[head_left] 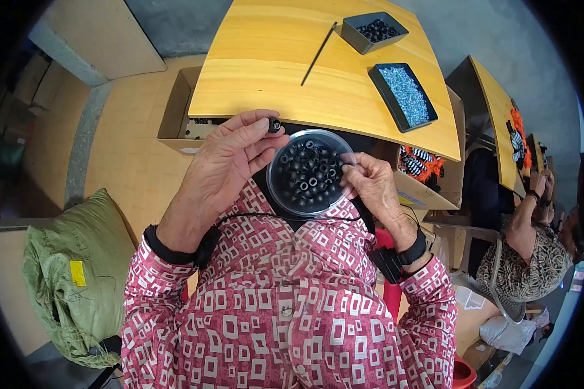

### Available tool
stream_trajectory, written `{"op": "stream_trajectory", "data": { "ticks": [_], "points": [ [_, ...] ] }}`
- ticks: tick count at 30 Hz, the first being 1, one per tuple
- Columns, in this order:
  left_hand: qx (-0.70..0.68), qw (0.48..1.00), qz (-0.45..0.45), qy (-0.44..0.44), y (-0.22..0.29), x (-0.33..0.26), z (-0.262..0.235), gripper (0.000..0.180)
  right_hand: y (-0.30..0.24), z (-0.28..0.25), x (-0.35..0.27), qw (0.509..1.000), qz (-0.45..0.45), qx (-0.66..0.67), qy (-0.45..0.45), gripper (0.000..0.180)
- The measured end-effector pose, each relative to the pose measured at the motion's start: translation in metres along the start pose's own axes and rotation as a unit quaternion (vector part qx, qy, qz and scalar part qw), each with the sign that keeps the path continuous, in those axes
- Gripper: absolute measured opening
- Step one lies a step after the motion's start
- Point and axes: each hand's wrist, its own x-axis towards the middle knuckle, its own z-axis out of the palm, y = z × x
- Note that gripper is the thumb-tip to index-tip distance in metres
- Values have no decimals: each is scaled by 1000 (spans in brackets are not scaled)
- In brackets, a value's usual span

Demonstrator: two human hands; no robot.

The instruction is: The person assembles wires or connectors into black plastic housings by hand at a factory workstation.

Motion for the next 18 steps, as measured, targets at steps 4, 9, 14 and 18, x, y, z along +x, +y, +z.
{"op": "stream_trajectory", "data": {
  "ticks": [4,9,14,18],
  "points": [
    [-13,1000,11,4,2,-3,-3,26,1,-1,-5,999,-28,23,13,21],
    [-10,1000,7,-11,5,-7,5,26,7,-2,1,999,-31,20,15,23],
    [-8,1000,1,-17,5,-10,6,26,-3,0,-9,998,-35,46,38,23],
    [-16,999,0,-28,5,-11,4,27,1,0,-9,997,-41,31,49,23]
  ]
}}
